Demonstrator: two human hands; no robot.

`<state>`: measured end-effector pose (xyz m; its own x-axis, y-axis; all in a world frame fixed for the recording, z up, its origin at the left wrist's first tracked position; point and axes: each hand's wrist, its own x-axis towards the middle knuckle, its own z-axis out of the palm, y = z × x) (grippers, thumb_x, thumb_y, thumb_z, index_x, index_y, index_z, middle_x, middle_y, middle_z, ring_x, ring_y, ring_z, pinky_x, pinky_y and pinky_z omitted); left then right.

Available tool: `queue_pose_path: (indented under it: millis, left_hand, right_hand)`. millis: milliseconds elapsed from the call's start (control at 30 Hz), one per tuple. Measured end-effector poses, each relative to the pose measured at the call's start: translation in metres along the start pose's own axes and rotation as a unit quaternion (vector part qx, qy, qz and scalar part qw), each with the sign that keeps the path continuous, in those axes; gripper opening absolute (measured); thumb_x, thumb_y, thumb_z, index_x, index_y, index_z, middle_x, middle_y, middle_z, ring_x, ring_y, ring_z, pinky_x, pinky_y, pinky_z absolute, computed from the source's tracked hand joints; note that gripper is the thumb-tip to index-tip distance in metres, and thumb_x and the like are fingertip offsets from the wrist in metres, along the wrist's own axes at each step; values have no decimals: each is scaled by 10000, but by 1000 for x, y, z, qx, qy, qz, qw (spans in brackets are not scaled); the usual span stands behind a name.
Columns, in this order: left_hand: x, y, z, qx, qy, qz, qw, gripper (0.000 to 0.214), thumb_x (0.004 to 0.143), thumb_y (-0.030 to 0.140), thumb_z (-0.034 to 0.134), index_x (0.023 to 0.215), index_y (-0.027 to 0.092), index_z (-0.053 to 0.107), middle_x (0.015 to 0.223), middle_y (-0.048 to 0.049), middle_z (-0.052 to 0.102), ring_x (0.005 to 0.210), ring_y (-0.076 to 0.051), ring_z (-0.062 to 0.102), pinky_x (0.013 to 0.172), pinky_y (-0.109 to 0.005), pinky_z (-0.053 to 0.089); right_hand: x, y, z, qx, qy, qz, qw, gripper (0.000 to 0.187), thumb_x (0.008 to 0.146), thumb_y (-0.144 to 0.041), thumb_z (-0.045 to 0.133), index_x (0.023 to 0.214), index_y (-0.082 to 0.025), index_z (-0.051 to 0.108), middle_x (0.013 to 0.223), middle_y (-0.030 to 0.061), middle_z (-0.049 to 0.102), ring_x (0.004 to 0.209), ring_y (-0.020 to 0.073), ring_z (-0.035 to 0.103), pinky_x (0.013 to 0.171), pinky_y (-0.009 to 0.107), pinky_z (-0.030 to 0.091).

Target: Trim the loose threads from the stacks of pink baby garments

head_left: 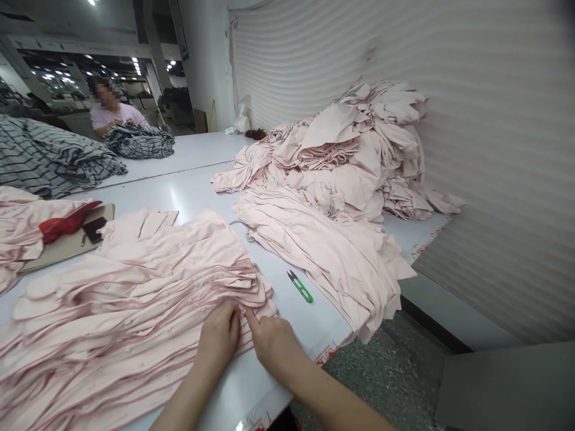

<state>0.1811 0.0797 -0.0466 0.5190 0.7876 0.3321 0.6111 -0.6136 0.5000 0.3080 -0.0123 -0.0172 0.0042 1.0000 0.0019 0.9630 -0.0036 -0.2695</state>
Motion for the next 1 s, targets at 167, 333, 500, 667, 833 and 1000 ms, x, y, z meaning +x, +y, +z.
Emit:
queue_pose_path:
  millis: [167,333,500,667,833,1000]
  left_hand:
    - [10,-3,-1,-11,15,-27,999,162,832,175,467,811,201,625,756,-18,696,705,-168,645,654,-283,469]
    - [-28,-20,-23,50,40,-39,997,152,857,287,521,875,202,646,834,-59,691,804,-223,636,718,-345,462]
    - [-43,-38,-36,7,52,-24,998,206,905,312,466,848,229,645,782,-19,707,730,-186,648,668,-310,478]
    - [-39,-42,-32,-50,82,-65,993,238,916,356,453,881,225,649,815,-29,717,746,-184,666,681,-307,517]
    - [-49,-34,-26,-36,58,15,998,218,913,271,451,877,220,660,814,-40,723,754,-183,662,689,-306,504]
    - [-40,-32,-28,-17,12,-6,1000,222,873,233,437,777,215,637,747,-40,698,707,-194,632,667,-319,469]
  right_hand:
    - [-11,12,-3,68,52,1,996,430,955,-184,419,1374,-158,512,922,99,733,800,221,698,667,266,483]
    - [-8,0,2,122,62,-39,990,346,942,-202,440,1250,-203,597,835,51,734,728,191,691,617,234,434]
    - [-10,-18,7,122,59,-56,989,312,918,-211,462,1187,-225,621,804,35,736,708,186,693,597,231,415]
    - [-4,-40,14,45,49,-50,997,427,894,-209,484,1312,-167,557,790,69,724,667,218,685,573,265,444]
    - [8,-63,25,-53,4,13,999,511,817,-84,527,1327,-52,532,805,153,710,714,258,696,592,302,504]
    - [2,-59,20,-87,-32,4,996,534,808,-24,514,1341,-45,530,816,164,715,716,258,699,603,306,517]
